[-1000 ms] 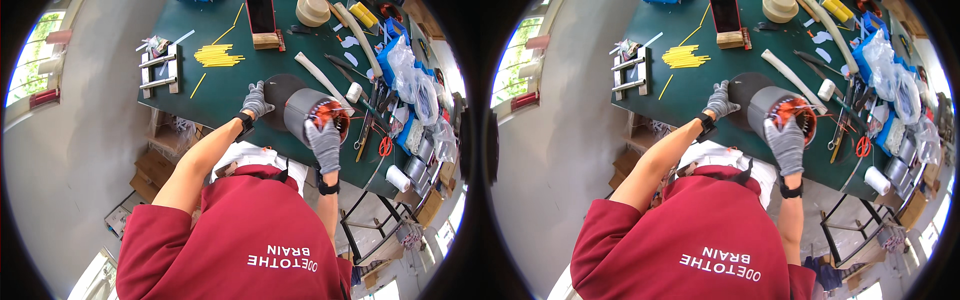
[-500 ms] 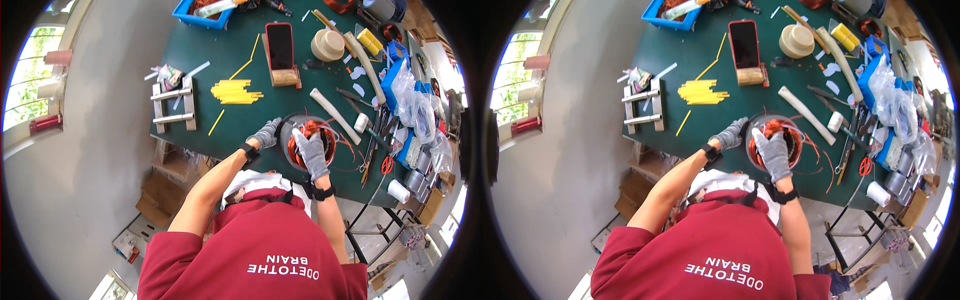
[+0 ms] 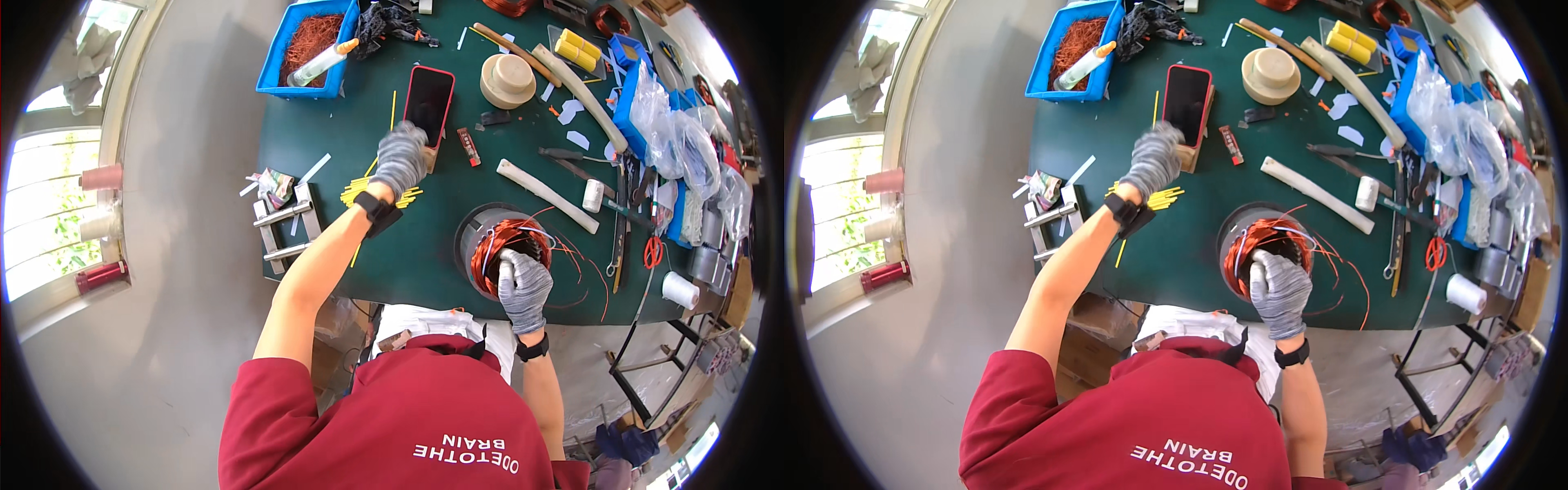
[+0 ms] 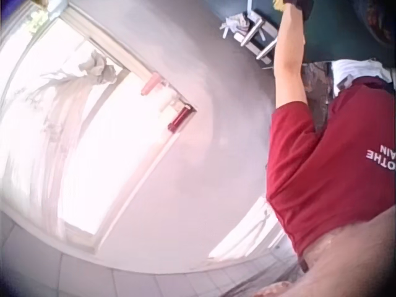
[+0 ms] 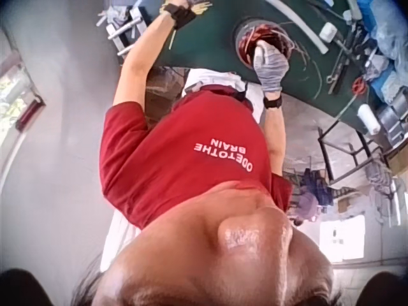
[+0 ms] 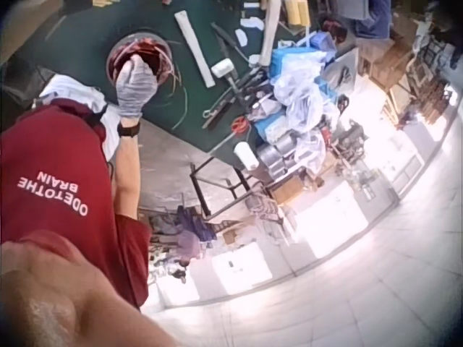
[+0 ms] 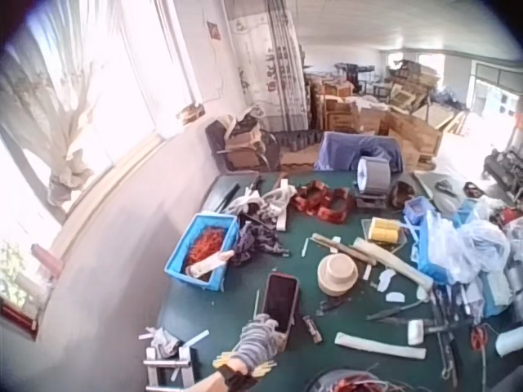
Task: The person uses a metal rod to push copper coils into a motor stator, then places the stator onto a base. They use a mallet and a white plastic block to strike the coils, then turn the stator over and repeat the striking actions.
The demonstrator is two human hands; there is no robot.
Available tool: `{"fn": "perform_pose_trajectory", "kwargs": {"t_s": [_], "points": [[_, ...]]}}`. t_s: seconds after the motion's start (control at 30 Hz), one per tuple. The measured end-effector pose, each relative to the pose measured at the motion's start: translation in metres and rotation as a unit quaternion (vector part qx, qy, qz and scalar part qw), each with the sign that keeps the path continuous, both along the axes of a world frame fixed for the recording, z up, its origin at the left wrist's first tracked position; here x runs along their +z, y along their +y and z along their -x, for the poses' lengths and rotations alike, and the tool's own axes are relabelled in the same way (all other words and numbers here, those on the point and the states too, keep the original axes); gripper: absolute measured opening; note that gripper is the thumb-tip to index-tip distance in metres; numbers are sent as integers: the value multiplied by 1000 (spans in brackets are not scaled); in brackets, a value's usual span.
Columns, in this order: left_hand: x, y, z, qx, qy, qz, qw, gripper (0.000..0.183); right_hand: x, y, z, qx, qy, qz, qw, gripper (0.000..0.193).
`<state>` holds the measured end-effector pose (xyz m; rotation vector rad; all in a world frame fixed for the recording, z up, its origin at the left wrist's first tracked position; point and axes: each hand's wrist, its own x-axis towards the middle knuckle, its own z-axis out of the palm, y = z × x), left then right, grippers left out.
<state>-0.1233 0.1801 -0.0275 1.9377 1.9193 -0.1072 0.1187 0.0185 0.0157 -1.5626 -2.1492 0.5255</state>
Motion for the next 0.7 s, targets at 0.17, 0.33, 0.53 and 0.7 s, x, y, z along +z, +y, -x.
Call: {"fn": "perform_pose_trajectory", "kwargs": {"t_s": [0.17,0.33,0.53,0.7], "points": [[-45,37,-6,149,-29,-214,965,88,2,0,6,-29,64,-26,997,8],[-63,44,-21,222,-196,-195,935,107,-3,-4,2,-29,71,-39,996,9],[-59,51,-42,300,-113,-184,929,105,-3,-6,4,-42,65,-63,995,11],[-61,56,-46,309,-81,-194,928,102,-2,-2,4,-44,88,-69,993,12]]}}
